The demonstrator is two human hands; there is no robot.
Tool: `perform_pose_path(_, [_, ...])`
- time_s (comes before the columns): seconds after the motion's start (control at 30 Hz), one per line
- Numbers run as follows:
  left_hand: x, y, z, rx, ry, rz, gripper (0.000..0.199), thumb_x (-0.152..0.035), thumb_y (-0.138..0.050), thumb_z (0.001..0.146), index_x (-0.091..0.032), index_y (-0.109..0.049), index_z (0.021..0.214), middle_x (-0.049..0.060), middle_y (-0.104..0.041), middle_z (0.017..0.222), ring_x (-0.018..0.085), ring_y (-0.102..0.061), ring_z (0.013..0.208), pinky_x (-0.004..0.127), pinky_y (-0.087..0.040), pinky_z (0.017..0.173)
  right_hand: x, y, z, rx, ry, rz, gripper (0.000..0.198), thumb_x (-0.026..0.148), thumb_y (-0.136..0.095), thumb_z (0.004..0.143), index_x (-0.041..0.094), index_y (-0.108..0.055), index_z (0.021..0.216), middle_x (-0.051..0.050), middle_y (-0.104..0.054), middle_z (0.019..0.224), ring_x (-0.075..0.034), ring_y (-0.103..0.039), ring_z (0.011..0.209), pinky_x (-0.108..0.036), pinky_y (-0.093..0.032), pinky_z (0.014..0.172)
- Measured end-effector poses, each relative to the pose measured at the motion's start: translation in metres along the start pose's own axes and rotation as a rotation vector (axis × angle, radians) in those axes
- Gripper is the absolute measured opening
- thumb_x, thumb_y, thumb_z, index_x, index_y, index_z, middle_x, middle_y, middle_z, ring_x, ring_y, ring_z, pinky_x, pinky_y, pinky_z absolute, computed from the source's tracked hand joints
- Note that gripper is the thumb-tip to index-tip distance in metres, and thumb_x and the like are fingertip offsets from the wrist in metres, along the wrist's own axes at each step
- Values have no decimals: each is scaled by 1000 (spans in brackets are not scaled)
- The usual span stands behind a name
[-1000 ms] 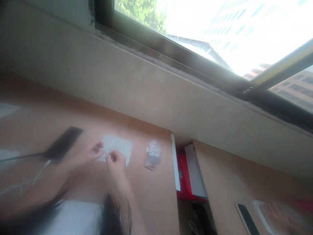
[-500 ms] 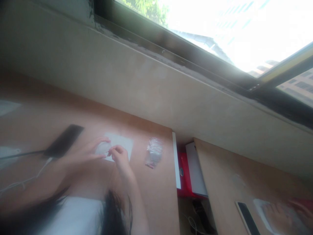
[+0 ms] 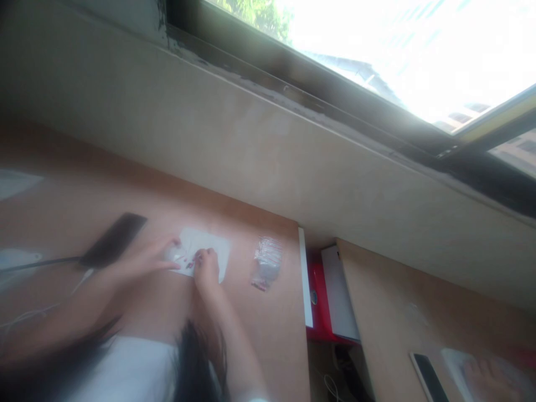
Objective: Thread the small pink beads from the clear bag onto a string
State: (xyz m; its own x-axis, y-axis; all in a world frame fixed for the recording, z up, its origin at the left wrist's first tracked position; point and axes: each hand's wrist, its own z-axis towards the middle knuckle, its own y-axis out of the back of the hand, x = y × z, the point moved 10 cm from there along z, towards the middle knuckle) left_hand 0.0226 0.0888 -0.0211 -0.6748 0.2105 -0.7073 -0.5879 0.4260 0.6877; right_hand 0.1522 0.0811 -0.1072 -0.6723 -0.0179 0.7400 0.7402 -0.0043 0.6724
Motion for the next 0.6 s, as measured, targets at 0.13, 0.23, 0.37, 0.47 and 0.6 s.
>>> perform_pose_path(0.13, [9,-4,3,-14,1,17,42,-45,-57,64,-19,-46,95,5,-52,100,23,-45,99,33,-32,85,7,7,2,1,1,-38,8,13,-47,73,16,-54,70,-4,-47,77,-15,-43,74,-24,-34,64])
perform_pose_path(0.23, [14,-9,4,-5,22,24,40,-44,-57,65,-18,-46,94,6,-52,99,23,-45,98,33,-32,84,19,23,3,-61,-7,26,8,16,-48,73,15,-55,70,-5,-49,77,-15,-43,78,-26,-34,69])
perform_pose_path(0.37, [10,-10,5,-34,-6,14,39,-45,-55,67,-17,-47,93,7,-52,98,23,-46,96,33,-33,83,48,29,5,4,48,234,12,26,-50,75,17,-57,78,-3,-54,80,-14,-47,77,-24,-35,68])
perform_pose_path(0.47, [11,-11,5,-56,-13,16,40,-46,-56,67,-17,-47,93,6,-52,97,23,-47,94,33,-33,81,48,29,7,-4,8,150,13,27,-51,74,16,-56,78,-4,-55,81,-15,-47,76,-25,-35,67])
perform_pose_path(0.6, [17,-11,5,-54,-19,24,42,-49,-56,65,-18,-47,92,5,-52,96,23,-46,94,34,-34,81,20,17,7,16,-158,-182,17,29,-52,72,13,-53,66,-10,-54,71,-19,-46,70,-27,-32,60])
